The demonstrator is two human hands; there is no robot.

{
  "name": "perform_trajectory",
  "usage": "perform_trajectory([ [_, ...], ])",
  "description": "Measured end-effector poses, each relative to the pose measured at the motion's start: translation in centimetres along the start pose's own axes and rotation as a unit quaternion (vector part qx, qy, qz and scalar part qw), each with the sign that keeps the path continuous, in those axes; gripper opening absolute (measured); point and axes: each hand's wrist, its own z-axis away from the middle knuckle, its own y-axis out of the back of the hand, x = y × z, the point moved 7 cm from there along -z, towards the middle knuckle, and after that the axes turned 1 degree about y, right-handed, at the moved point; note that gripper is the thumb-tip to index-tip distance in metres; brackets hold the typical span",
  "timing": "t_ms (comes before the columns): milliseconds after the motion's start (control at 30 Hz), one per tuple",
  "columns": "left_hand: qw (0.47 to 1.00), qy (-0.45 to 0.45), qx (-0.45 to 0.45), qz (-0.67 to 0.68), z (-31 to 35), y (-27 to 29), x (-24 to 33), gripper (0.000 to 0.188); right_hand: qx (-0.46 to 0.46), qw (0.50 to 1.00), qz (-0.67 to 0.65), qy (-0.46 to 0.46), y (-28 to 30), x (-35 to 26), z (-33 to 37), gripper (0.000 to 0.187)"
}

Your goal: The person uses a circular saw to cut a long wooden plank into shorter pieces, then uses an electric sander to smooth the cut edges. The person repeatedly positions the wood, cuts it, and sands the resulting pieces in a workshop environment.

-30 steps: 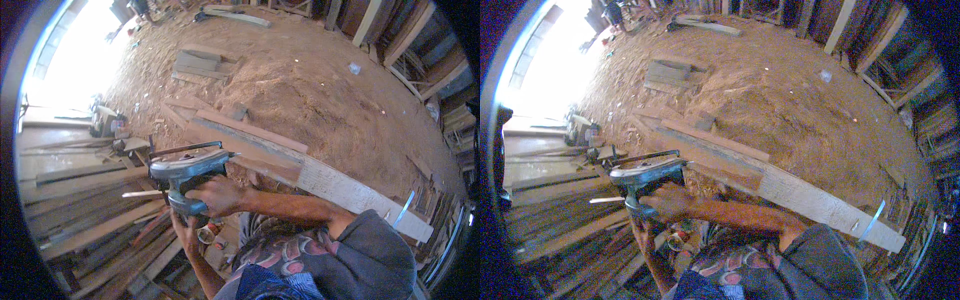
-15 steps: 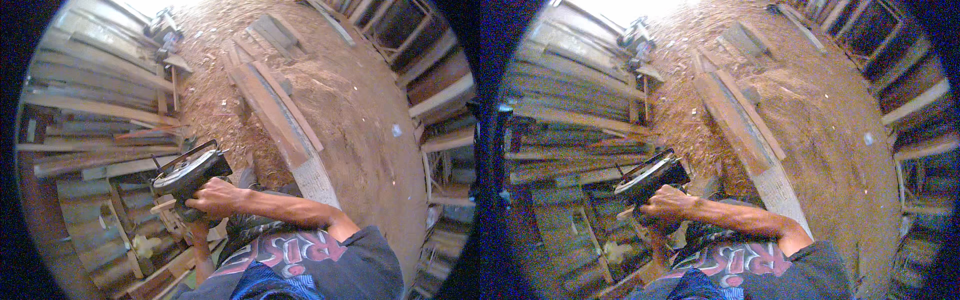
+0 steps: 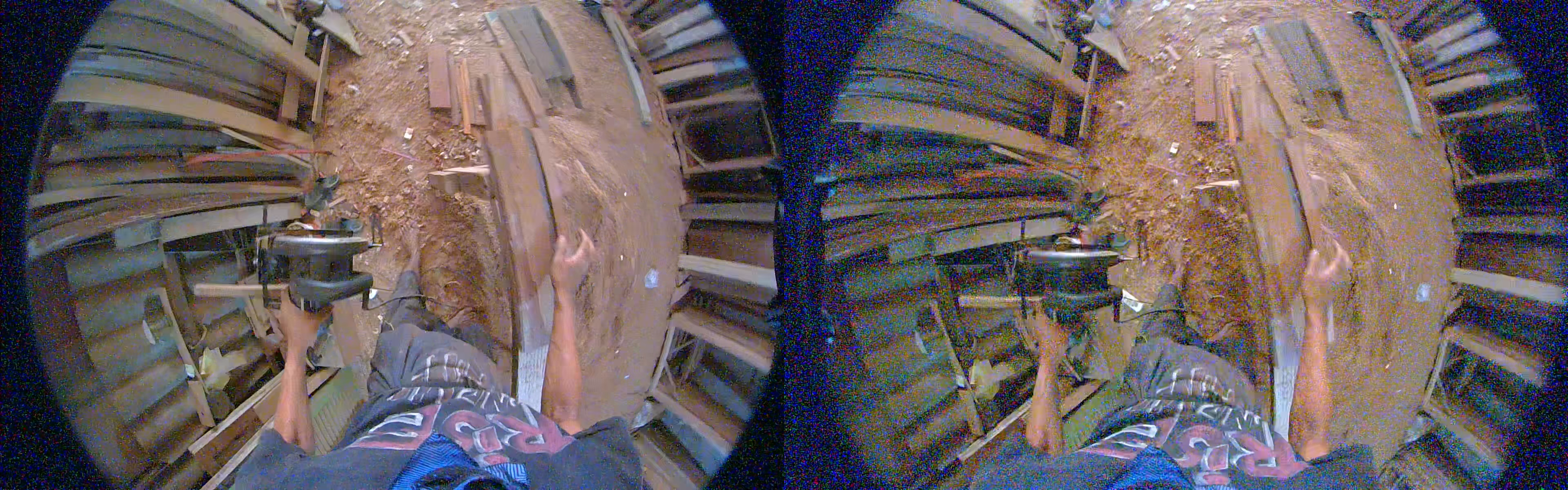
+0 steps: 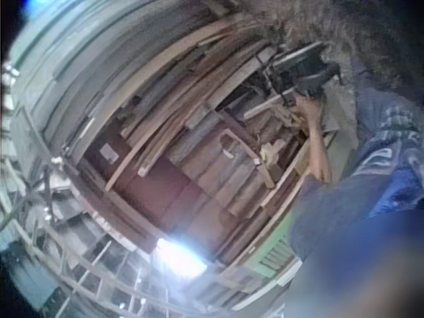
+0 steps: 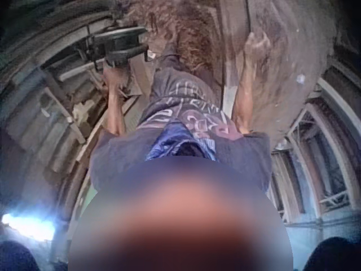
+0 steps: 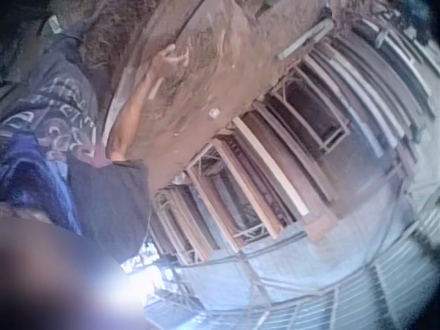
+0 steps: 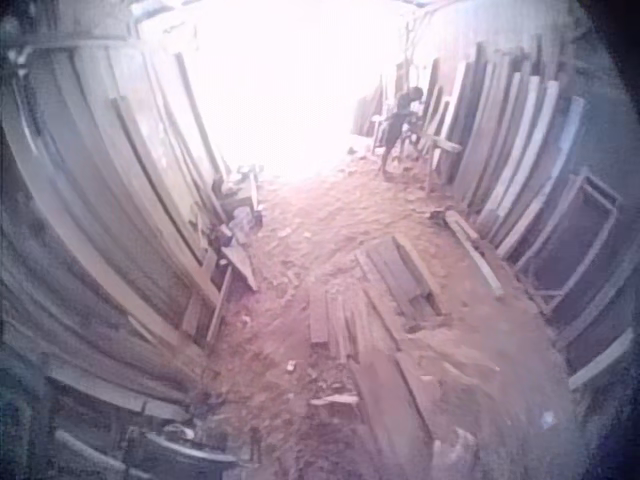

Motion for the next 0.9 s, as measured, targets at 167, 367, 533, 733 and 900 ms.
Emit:
perform_trajectory([
  [167,0.979,0.102,-0.081,-0.158,-13.9,-6.3,-1.3,0.086,-0.054,0.994,0.023,-0.091,-4.6,4.1,0.4,0.053],
  [367,0.943,0.077,-0.161,-0.28,-30.6,-17.8,-1.5,0.083,-0.112,0.972,-0.018,-0.206,-4.8,4.0,0.2,0.051],
  [533,0.905,0.082,-0.249,-0.336,-40.9,-29.7,-3.4,0.095,-0.124,0.975,0.012,-0.186,-4.6,2.6,-0.6,0.046],
  [733,0.872,0.074,-0.293,-0.385,-47.7,-43.4,-5.9,0.098,-0.134,0.963,0.056,-0.226,-2.2,5.8,0.9,0.047],
  [900,0.87,0.072,-0.297,-0.386,-50.6,-52.5,-6.3,0.092,-0.144,0.949,0.05,-0.274,-0.7,9.2,2.1,0.054],
])
